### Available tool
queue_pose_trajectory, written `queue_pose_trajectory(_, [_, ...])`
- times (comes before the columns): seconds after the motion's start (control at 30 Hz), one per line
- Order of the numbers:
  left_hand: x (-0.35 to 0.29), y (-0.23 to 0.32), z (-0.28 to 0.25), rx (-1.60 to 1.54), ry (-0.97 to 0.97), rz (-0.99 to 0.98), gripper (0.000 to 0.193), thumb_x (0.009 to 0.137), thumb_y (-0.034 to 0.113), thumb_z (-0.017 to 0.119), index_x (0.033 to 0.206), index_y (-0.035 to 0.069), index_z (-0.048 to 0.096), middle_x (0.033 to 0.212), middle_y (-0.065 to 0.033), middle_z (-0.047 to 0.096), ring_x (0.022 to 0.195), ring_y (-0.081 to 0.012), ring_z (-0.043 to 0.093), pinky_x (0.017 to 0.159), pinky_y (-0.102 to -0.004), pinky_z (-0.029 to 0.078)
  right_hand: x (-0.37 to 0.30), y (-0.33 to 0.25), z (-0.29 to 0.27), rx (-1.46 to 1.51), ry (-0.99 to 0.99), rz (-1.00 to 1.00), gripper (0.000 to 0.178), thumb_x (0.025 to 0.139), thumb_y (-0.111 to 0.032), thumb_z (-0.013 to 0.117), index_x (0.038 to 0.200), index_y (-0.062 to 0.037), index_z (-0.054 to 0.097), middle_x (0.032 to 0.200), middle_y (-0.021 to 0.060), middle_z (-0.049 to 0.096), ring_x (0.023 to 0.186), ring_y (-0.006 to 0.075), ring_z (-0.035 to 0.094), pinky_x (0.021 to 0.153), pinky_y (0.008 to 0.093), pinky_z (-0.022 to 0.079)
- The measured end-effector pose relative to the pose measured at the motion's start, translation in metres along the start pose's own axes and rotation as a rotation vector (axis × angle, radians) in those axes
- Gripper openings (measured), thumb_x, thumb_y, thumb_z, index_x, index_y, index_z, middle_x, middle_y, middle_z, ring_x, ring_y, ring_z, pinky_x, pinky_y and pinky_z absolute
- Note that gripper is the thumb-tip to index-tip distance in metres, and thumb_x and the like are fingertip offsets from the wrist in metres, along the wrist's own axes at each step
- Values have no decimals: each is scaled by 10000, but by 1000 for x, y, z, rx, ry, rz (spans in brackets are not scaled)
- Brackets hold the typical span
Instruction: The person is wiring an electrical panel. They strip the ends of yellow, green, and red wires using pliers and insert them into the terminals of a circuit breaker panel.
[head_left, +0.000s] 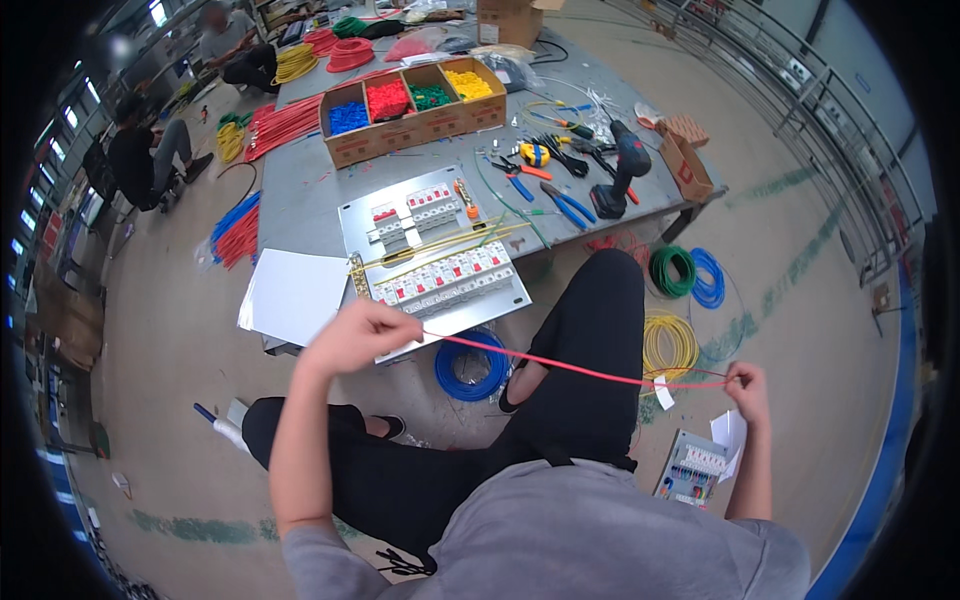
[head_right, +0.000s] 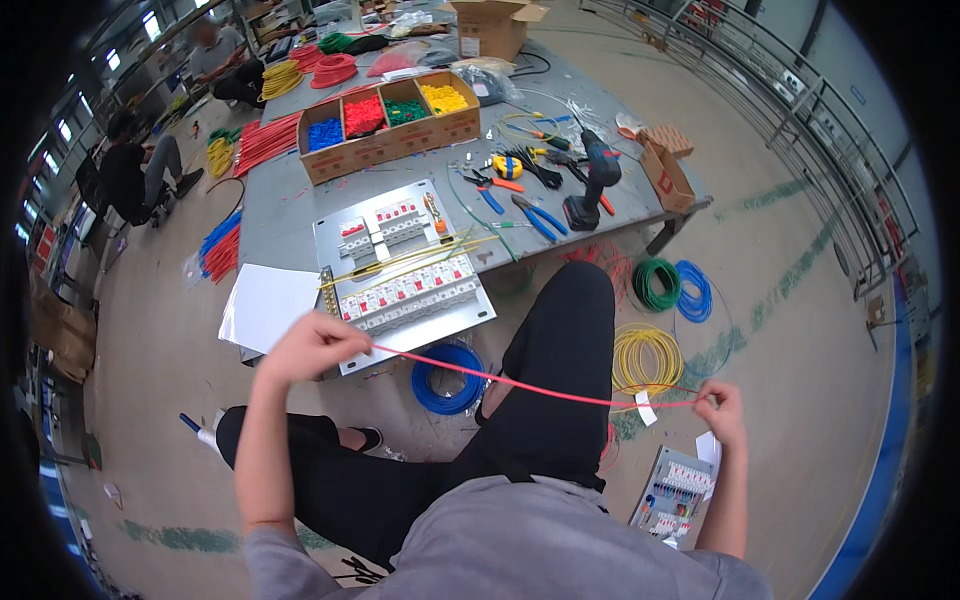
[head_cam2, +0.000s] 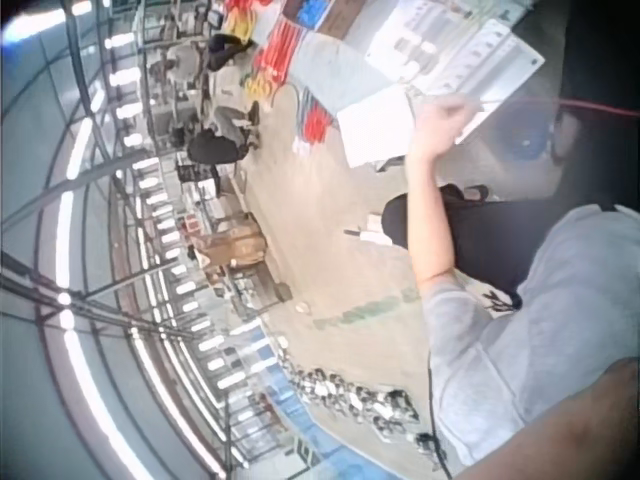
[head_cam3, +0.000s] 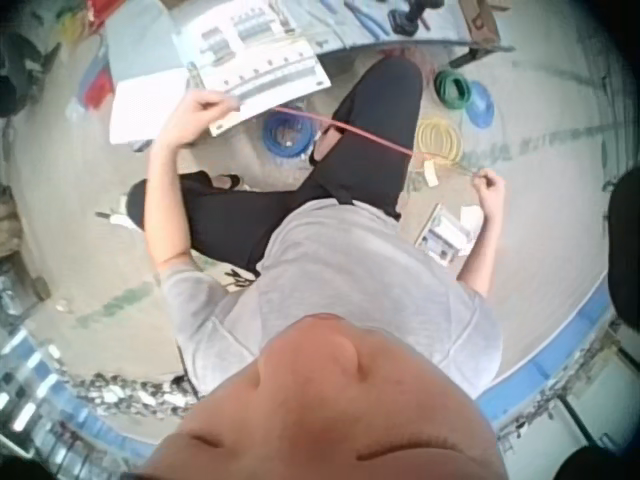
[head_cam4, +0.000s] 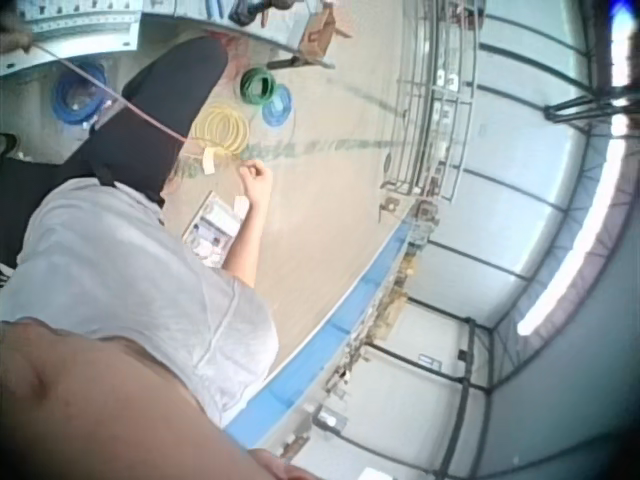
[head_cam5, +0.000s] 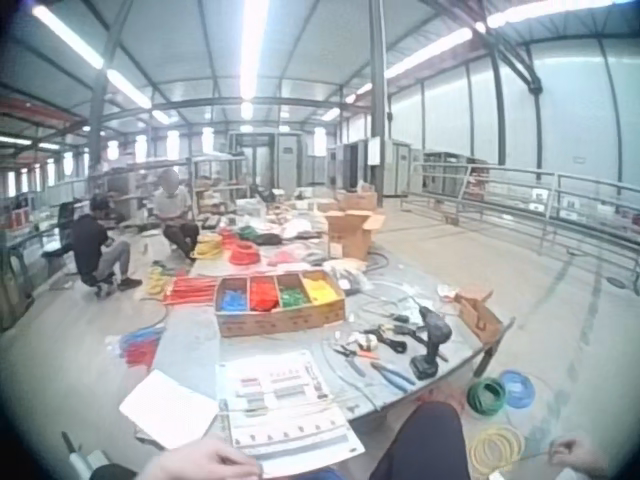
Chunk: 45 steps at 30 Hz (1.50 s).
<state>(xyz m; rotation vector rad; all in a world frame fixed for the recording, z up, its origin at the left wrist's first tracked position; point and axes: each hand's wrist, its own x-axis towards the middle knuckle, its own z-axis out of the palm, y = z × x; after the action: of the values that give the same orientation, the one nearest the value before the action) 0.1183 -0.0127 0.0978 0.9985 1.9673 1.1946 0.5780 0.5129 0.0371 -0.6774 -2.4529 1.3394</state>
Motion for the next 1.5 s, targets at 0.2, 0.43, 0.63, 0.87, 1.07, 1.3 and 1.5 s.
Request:
queue_pose_trajectory(0.2, [26, -40, -64, -53, 258, -7, 298, 1019, 277, 721, 1001, -6, 816, 849, -14, 732, 807, -75, 580, 753, -272, 482, 102, -102, 30, -125, -27, -88, 305, 855, -222, 815, 776, -58, 569, 711, -61, 502, 686, 55, 462, 613, 256, 372])
queue_pose_trajectory(0.43, [64, -74, -87, -142, 493, -52, 344, 1073, 353, 638, 1005, 55, 797, 689, 81, 473, 669, -54, 399, 621, -266, 343, 311, -279, 183, -202, -440, -399, 324, 999, -322, 753, 887, -46, 626, 818, -42, 556, 750, 59, 493, 666, 265, 434])
queue_pose_trajectory(0.63, [122, -102, -67, -215, 763, -234, 393, 1068, 376, 636, 1040, 23, 804, 788, -35, 691, 768, -122, 588, 733, -329, 477, 473, -309, 315, -396, -490, -434, 455, 1031, -476, 678, 1009, -29, 763, 820, 46, 666, 774, 167, 596, 738, 347, 497])
queue_pose_trajectory(0.87, [136, -118, -48, -36, 725, -477, 439, 1056, 426, 581, 1087, 47, 800, 801, -162, 723, 744, -267, 682, 733, -397, 517, 530, -255, 391, -420, -570, -440, 445, 1021, -462, 692, 952, -36, 802, 844, 109, 742, 793, 209, 667, 750, 376, 527])
queue_pose_trajectory(1.07, [147, -102, -12, 127, 714, -617, 393, 1082, 443, 527, 1180, 168, 791, 799, -123, 763, 761, -338, 751, 699, -445, 557, 562, -227, 413, -408, -704, -474, 406, 1007, -439, 717, 1015, -39, 787, 872, 108, 751, 816, 217, 676, 748, 387, 535])
queue_pose_trajectory(1.3, [149, -113, -15, 156, 739, -612, 365, 1082, 411, 533, 1156, 164, 792, 826, -129, 765, 773, -356, 740, 703, -457, 553, 575, -211, 442, -339, -758, -442, 413, 971, -445, 763, 1074, -46, 780, 1068, 126, 721, 928, 254, 687, 849, 386, 549])
queue_pose_trajectory(1.5, [154, -112, -18, 130, 744, -656, 371, 1081, 409, 542, 1173, 146, 787, 836, -139, 761, 794, -376, 733, 717, -465, 555, 575, -215, 454, -320, -796, -423, 407, 944, -471, 778, 1061, -82, 803, 1121, 124, 679, 1063, 283, 660, 937, 392, 528])
